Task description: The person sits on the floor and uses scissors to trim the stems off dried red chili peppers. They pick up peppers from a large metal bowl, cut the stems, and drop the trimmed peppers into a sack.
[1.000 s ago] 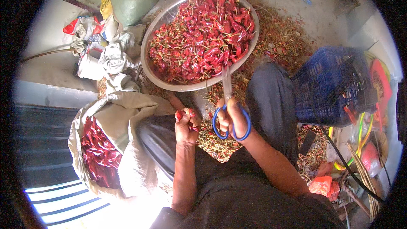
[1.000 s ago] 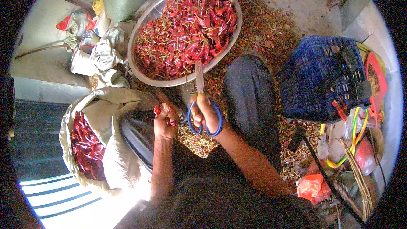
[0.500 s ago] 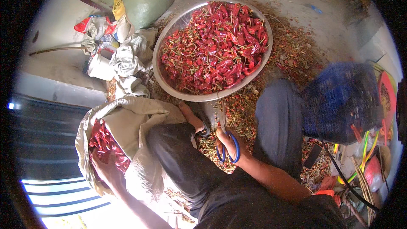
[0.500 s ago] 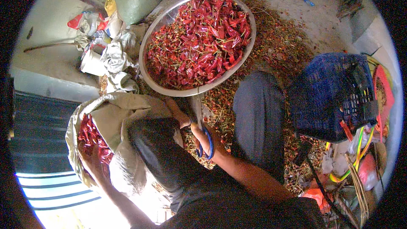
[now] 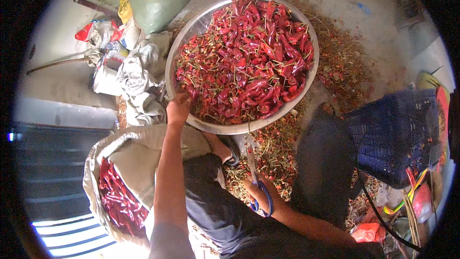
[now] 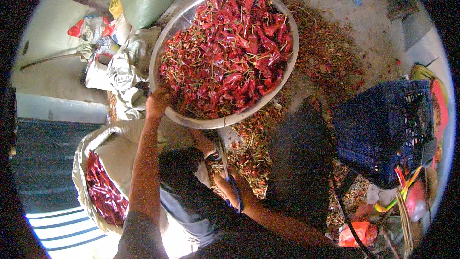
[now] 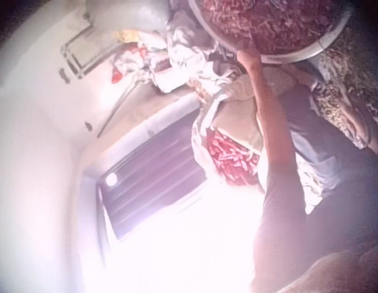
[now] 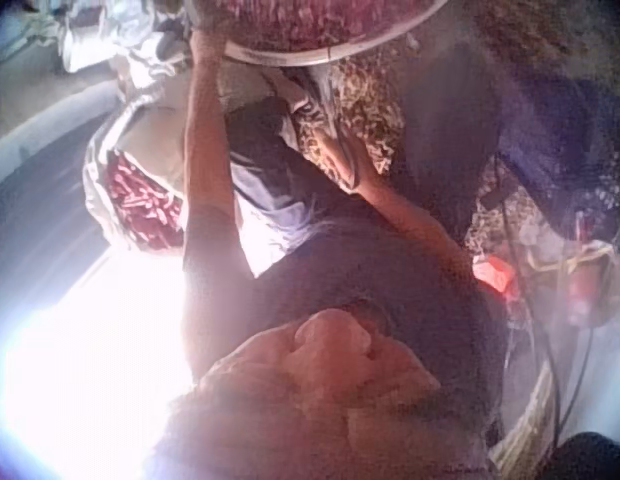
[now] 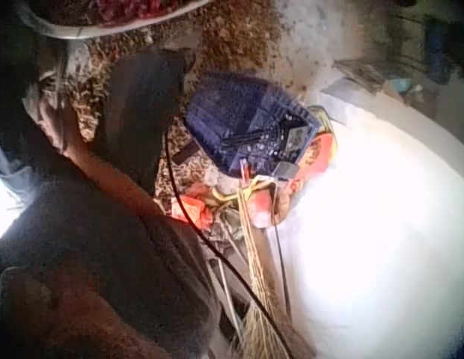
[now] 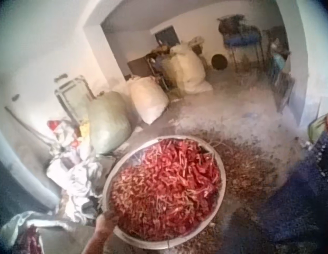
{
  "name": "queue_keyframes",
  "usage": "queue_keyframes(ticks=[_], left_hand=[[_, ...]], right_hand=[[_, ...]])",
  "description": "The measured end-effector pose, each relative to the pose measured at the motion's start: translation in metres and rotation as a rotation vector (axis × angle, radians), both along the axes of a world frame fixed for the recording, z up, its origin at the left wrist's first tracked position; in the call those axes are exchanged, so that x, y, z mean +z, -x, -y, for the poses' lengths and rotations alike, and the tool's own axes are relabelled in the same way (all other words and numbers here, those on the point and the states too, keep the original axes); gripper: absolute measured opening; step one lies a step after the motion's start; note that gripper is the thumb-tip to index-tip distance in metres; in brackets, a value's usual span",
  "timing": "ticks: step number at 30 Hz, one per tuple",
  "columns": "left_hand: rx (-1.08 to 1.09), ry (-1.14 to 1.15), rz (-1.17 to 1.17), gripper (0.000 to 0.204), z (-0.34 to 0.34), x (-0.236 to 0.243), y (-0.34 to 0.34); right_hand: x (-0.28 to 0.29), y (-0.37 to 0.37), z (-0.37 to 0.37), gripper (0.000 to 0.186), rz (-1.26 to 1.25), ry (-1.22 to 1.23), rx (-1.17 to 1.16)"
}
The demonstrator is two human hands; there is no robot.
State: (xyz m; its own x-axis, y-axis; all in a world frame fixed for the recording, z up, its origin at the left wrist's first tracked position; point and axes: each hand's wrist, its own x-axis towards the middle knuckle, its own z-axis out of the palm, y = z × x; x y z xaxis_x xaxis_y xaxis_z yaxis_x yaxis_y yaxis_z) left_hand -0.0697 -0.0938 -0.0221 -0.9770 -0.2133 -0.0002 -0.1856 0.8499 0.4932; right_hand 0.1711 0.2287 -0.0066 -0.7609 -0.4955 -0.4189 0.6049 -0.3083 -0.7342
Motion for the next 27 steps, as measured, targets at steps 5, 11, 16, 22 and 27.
queue_keyframes(ticks=[5, 11, 16, 22, 27], left_hand=[[-0.130, 0.334, -0.165, 0.052, 0.041, -0.108, 0.037], [-0.108, 0.481, 0.313, 0.035, -0.004, -0.111, 0.060], [-0.121, 0.550, -0.015, 0.026, -0.024, -0.098, 0.048], [-0.107, -0.007, -0.124, 0.028, -0.075, -0.028, 0.020], [-0.206, -0.513, -0.205, 0.023, -0.092, -0.019, -0.027]], right_hand=[[-0.003, 0.006, -0.004, 0.035, -0.005, -0.150, -0.021], [-0.011, 0.011, -0.004, 0.030, 0.045, -0.095, -0.056], [0.000, 0.014, -0.009, 0.029, -0.044, -0.160, 0.000], [0.005, 0.007, -0.012, 0.029, 0.009, -0.137, -0.021], [-0.029, 0.001, 0.002, 0.027, -0.209, -0.307, -0.143]])
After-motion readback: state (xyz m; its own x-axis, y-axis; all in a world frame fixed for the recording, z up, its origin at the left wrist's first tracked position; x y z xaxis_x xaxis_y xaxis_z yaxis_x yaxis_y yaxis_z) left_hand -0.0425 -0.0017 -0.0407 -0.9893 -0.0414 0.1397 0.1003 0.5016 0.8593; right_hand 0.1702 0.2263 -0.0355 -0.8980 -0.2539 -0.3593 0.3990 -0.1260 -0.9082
